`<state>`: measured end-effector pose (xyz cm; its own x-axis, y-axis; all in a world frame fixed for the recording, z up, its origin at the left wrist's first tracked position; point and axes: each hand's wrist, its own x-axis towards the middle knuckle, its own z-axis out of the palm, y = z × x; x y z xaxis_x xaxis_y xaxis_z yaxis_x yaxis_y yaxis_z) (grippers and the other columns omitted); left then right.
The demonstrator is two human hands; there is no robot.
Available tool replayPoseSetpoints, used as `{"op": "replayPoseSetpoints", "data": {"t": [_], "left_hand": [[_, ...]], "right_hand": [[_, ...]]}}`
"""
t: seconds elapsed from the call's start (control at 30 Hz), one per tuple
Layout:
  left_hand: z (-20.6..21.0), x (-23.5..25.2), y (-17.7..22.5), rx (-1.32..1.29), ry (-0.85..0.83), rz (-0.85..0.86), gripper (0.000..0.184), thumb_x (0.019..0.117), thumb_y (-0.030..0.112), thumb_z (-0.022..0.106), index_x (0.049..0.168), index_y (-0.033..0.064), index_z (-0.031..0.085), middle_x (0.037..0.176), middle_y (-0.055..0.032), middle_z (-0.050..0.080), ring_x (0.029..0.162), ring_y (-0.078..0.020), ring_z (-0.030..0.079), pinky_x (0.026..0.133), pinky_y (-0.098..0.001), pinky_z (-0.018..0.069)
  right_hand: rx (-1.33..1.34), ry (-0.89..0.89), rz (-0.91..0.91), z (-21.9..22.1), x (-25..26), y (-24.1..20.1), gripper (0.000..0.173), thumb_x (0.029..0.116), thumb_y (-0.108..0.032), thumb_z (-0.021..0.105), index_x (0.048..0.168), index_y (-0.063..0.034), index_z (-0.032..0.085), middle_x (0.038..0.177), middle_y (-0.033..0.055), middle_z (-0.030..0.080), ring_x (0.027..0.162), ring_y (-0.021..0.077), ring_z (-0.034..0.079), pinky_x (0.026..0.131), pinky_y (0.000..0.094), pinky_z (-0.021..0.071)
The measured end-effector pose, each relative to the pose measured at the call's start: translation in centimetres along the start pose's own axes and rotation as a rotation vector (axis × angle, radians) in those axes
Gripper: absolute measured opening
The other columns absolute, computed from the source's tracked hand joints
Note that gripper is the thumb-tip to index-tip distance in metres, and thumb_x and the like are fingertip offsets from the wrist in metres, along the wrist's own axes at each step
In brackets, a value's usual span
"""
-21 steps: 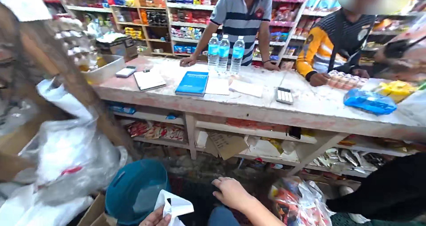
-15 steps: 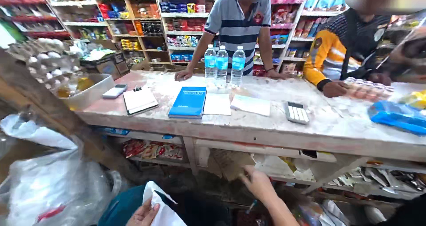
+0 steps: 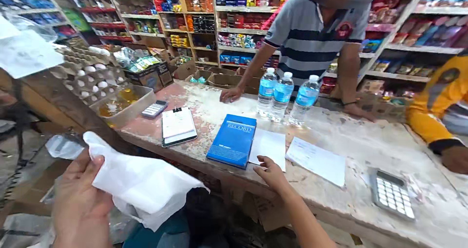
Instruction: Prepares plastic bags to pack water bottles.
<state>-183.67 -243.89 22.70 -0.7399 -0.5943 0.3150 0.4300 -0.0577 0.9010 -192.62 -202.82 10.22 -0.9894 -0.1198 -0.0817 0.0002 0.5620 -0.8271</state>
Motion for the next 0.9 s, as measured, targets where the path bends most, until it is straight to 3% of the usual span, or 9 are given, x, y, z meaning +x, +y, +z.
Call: {"op": "replayPoseSetpoints", "data": {"t": [0.13,0.3,0.4,0.47,0.53,0.6,0.73,0.8,0.9], "left_hand": [[-0.4,7.2,-0.5,-0.036,0.002,0.182,0.034,0.1051,0.008,0.051,0.139,0.0086,0.051,0.117,0.0065,0.068,0.104,-0.0046,0.066,0.095,-0.0268,0.0559],[-2.4,16.3,-3.3,0.055,0.098,0.294,0.048,0.1048,0.009,0.052,0.150,-0.0015,0.037,0.138,-0.0070,0.057,0.119,-0.0095,0.060,0.104,-0.0278,0.0500],[0.8,18.7,-5.7,0.131,0.069,0.206,0.052,0.1055,0.009,0.049,0.152,-0.0037,0.032,0.145,-0.0083,0.050,0.121,-0.0037,0.056,0.103,-0.0209,0.0470],[4.8,18.9,-7.5,0.036,0.027,0.143,0.048,0.1050,0.005,0.049,0.149,-0.0041,0.034,0.134,-0.0027,0.056,0.111,-0.0007,0.061,0.097,-0.0193,0.0512],[7.9,19.0,-9.3,-0.064,-0.055,0.119,0.042,0.1032,0.001,0.050,0.143,-0.0039,0.038,0.122,0.0021,0.062,0.104,-0.0017,0.065,0.094,-0.0215,0.0548],[10.1,18.9,-10.5,-0.099,-0.164,0.135,0.042,0.1005,0.000,0.055,0.139,-0.0029,0.040,0.117,0.0047,0.064,0.102,-0.0026,0.066,0.094,-0.0228,0.0557],[14.4,15.7,-12.4,-0.151,-0.483,0.207,0.045,0.0919,0.003,0.071,0.130,0.0130,0.049,0.104,0.0163,0.073,0.094,-0.0010,0.070,0.087,-0.0229,0.0600],[16.5,12.5,-13.7,-0.139,-0.609,0.127,0.046,0.0888,0.003,0.074,0.127,0.0158,0.052,0.098,0.0168,0.073,0.088,-0.0008,0.070,0.082,-0.0224,0.0611],[19.1,7.2,-16.6,-0.096,-0.790,-0.068,0.042,0.0848,0.002,0.077,0.122,0.0081,0.058,0.090,0.0110,0.073,0.080,-0.0028,0.070,0.074,-0.0241,0.0614]], "right_hand": [[-0.104,0.037,0.050,3.3,6.6,-0.5,0.082,0.0942,-0.042,0.071,0.153,0.0057,0.040,0.156,0.0296,0.040,0.142,0.0403,0.046,0.118,0.0506,0.0383],[-0.202,0.026,0.116,6.0,11.5,-2.1,0.077,0.0919,-0.035,0.075,0.152,0.0026,0.045,0.160,0.0286,0.034,0.147,0.0414,0.038,0.121,0.0504,0.0346],[-0.200,-0.067,0.050,9.4,13.8,-4.4,0.075,0.0922,-0.037,0.074,0.152,-0.0007,0.047,0.162,0.0266,0.034,0.148,0.0398,0.038,0.120,0.0517,0.0351],[-0.178,-0.142,-0.023,12.0,14.9,-5.9,0.071,0.0914,-0.037,0.075,0.150,-0.0032,0.051,0.161,0.0259,0.036,0.147,0.0387,0.041,0.119,0.0520,0.0373],[-0.050,-0.238,-0.112,12.9,15.6,-6.9,0.061,0.0923,-0.030,0.076,0.143,-0.0007,0.058,0.155,0.0256,0.045,0.140,0.0364,0.050,0.116,0.0501,0.0420],[0.130,-0.323,-0.143,11.6,15.5,-7.8,0.050,0.0972,-0.024,0.071,0.138,0.0036,0.061,0.142,0.0242,0.059,0.127,0.0324,0.062,0.108,0.0475,0.0489],[0.252,-0.209,-0.113,5.5,13.4,-9.1,0.035,0.1034,-0.017,0.059,0.130,0.0055,0.064,0.126,0.0191,0.068,0.113,0.0217,0.067,0.099,0.0380,0.0539],[0.341,-0.120,-0.151,3.1,11.9,-9.1,0.031,0.1038,-0.017,0.057,0.123,0.0052,0.066,0.118,0.0140,0.070,0.105,0.0125,0.068,0.093,0.0304,0.0550],[0.459,-0.120,-0.178,1.2,10.0,-8.3,0.029,0.1015,-0.021,0.063,0.118,0.0027,0.066,0.109,0.0051,0.071,0.096,0.0054,0.068,0.086,0.0262,0.0570]]}}
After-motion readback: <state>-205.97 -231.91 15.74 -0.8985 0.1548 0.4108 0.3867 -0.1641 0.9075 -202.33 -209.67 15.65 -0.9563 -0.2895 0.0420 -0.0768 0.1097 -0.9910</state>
